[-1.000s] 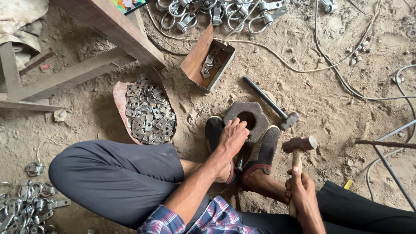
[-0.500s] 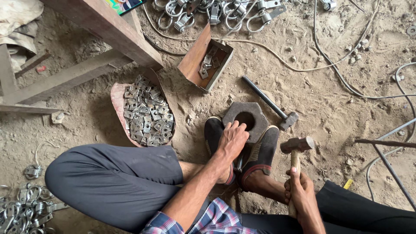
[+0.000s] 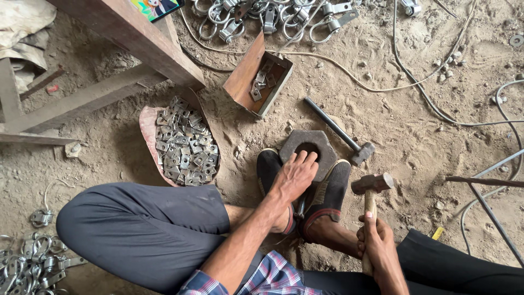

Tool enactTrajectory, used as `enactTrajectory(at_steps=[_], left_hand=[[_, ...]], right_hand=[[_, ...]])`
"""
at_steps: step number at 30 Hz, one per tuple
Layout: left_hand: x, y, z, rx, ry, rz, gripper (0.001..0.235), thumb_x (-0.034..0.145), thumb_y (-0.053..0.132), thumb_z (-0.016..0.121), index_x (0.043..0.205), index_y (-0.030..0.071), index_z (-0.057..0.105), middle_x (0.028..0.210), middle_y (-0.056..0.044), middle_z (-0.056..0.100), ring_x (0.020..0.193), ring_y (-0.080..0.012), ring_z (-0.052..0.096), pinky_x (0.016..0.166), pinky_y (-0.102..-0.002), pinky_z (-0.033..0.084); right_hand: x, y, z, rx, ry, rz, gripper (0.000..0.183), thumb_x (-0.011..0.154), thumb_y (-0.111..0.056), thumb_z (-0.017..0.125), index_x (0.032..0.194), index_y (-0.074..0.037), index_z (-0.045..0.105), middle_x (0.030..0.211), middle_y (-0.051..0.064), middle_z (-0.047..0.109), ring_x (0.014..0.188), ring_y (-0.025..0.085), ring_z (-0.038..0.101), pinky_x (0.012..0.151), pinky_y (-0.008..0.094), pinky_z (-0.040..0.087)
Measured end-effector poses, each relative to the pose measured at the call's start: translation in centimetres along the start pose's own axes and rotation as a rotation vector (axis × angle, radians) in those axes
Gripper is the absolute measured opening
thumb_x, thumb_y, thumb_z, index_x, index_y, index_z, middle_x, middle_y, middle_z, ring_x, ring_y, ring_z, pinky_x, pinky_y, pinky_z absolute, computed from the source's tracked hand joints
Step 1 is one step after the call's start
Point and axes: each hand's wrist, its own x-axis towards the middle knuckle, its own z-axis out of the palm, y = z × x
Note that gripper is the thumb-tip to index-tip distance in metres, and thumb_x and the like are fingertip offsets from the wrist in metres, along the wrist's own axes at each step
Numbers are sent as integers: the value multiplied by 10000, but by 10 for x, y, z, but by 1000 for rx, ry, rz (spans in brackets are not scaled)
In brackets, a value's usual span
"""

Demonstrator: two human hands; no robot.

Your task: The person sits on the ground and uses a hammer to strike metal components placed on a large hexagonal nut acting as an anvil, shaping and aligning the small metal plates.

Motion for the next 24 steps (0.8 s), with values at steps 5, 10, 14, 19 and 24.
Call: enactTrajectory(at_steps=[5, 10, 14, 19, 24], left_hand=[[6, 10, -19, -654, -230, -433, 150, 964, 96, 608, 1072, -7, 589, 1036, -171, 699, 766, -217, 679, 605, -303, 603], [8, 6, -26, -1564, 2, -911, 326, 871, -15, 661, 1154, 10, 501, 904, -150, 689, 748, -201, 750, 654, -310, 649], [7, 0, -9, -1854, -1, -894, 394, 828, -67, 638, 1204, 50, 628, 951, -98, 733, 828, -172, 746, 727, -284, 652], [-1, -1, 8, -1723, 45, -805, 256, 882, -33, 778, 1133, -26, 734, 1034, -114, 770, 880, -125, 706, 763, -237, 590], [2, 3, 4, -1807, 21, -972, 352, 854, 45, 739, 1189, 126, 668, 968, -9, 725, 773, -102, 692, 648, -231, 583]], right_hand=[[-1, -2, 1, -38, 12, 6, 505, 1031, -470, 508, 1094, 26, 579, 671, 28, 468, 494, 123, 420, 435, 296, 393], [-2, -3, 3, -58, 21, 11, 499, 1031, -461, 508, 1114, 25, 589, 676, 25, 470, 500, 123, 427, 440, 298, 406], [0, -1, 0, -90, 30, 7, 529, 1029, -468, 513, 1139, 41, 609, 681, 27, 484, 509, 119, 443, 448, 293, 417], [7, 6, -2, -263, 67, -66, 487, 1030, -404, 554, 1241, 28, 633, 757, 104, 594, 564, 171, 537, 495, 348, 477], [24, 15, -5, -523, 197, -206, 626, 982, -242, 563, 1530, -52, 327, 1015, 214, 668, 689, 258, 702, 605, 448, 582]])
